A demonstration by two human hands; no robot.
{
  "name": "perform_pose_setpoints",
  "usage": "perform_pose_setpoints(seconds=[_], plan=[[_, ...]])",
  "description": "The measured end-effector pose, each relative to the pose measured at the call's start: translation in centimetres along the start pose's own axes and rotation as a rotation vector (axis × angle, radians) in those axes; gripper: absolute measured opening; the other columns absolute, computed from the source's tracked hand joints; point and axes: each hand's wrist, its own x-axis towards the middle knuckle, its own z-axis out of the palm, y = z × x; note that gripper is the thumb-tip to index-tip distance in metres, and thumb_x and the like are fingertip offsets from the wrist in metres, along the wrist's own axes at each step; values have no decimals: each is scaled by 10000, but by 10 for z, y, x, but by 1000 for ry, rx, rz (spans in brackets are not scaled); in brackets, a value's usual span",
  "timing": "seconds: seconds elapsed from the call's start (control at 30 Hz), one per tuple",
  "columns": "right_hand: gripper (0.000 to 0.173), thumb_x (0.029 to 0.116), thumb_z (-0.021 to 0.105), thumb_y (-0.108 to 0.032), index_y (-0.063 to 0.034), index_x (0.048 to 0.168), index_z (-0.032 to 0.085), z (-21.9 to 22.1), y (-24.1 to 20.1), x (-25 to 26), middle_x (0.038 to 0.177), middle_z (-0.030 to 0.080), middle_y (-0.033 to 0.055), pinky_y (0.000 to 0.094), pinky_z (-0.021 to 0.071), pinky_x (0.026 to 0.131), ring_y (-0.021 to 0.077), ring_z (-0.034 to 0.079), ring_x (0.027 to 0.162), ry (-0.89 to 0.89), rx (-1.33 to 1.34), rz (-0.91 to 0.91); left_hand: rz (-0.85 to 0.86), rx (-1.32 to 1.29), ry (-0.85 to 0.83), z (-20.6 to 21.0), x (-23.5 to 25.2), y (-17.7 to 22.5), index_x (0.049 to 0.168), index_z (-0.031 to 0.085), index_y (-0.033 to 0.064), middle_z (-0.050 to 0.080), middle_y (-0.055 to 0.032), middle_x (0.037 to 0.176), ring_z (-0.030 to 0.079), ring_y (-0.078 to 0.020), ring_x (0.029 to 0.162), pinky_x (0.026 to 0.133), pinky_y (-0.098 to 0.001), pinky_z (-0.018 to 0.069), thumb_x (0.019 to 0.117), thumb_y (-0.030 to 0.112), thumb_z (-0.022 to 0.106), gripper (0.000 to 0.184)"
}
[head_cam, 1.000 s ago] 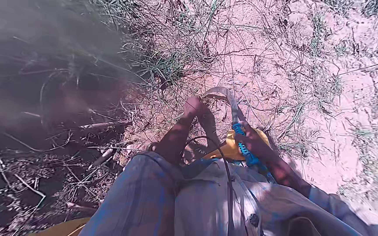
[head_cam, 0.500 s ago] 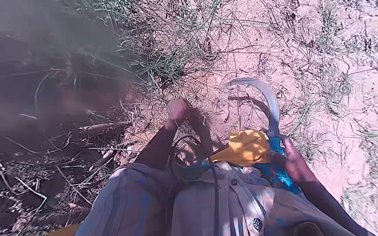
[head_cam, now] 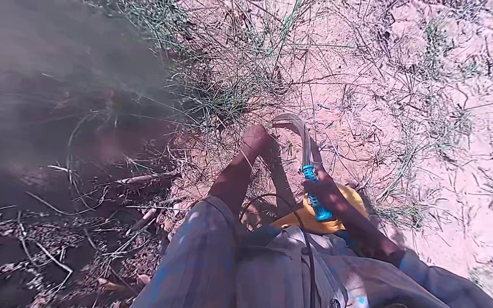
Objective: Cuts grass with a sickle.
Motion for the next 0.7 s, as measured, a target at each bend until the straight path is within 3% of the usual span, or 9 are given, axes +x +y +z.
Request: perform_pose_setpoints(seconds=[0.07, 0.1, 0.2, 0.3, 0.37, 0.47, 0.6, 0.7], plan=[[611, 988, 575, -92, -29, 1536, 313, -5, 1, -3, 1005, 585, 128, 320, 560, 582, 161, 618, 645, -35, 24, 4, 33, 13, -63, 1, 3, -7, 1316, 556, -133, 567, -354, 1370, 550, -493, 1321, 1043, -619, 469, 1049, 85, 511, 348], [589, 980, 564, -92, -28, 1514, 325, -11, 2, -9, 934, 582, 96, 299, 553, 544, 141, 604, 597, -47, 71, -2, 51, -1, -77, 3, 6, -12, 1288, 573, -142, 578, -359, 1351, 557, -500, 1309, 1040, -633, 465, 1043, 96, 529, 345], [564, 1003, 550, -90, -55, 1515, 316, -43, 3, -44, 851, 589, 50, 283, 540, 504, 121, 596, 566, -56, 182, 43, 89, -54, -55, 16, 6, -28, 1195, 632, -119, 639, -336, 1245, 612, -499, 1217, 977, -667, 483, 1018, 129, 583, 308], [658, 894, 581, -162, -65, 1499, 342, -61, 9, -64, 813, 597, 0, 281, 552, 521, 102, 613, 579, 44, 179, -14, 107, -4, -24, 29, -2, -52, 1196, 665, -59, 680, -293, 1194, 650, -472, 1162, 941, -663, 498, 1040, 166, 561, 293], [679, 900, 587, -166, -26, 1507, 317, -55, 5, -54, 816, 601, 6, 274, 561, 515, 96, 618, 569, 127, 211, -102, 119, 158, -45, 25, -4, -51, 1167, 691, -47, 664, -269, 1248, 609, -464, 1225, 960, -656, 488, 1017, 199, 610, 300], [615, 965, 581, -121, 35, 1496, 313, -36, -20, -12, 894, 610, 71, 271, 571, 560, 108, 626, 600, 173, 309, -188, 220, 299, -13, -3, 3, -23, 1293, 650, -27, 561, -277, 1411, 441, -499, 1384, 1040, -698, 385, 939, 223, 737, 442], [409, 987, 572, -59, 33, 1368, 453, -5, -37, 54, 793, 616, 81, 275, 567, 550, 127, 617, 555, 220, 503, -241, 481, 275, 144, -32, 57, 25, 1438, 556, 6, 490, -218, 1538, 390, -427, 1472, 1107, -660, 366, 944, 60, 649, 506], [430, 978, 620, -105, 51, 1348, 466, 4, -27, 78, 831, 611, 103, 285, 571, 582, 134, 625, 584, 287, 392, -271, 484, 296, 241, -49, 97, 37, 1554, 394, -18, 349, -240, 1636, 265, -420, 1548, 1195, -666, 231, 946, 15, 629, 653]])
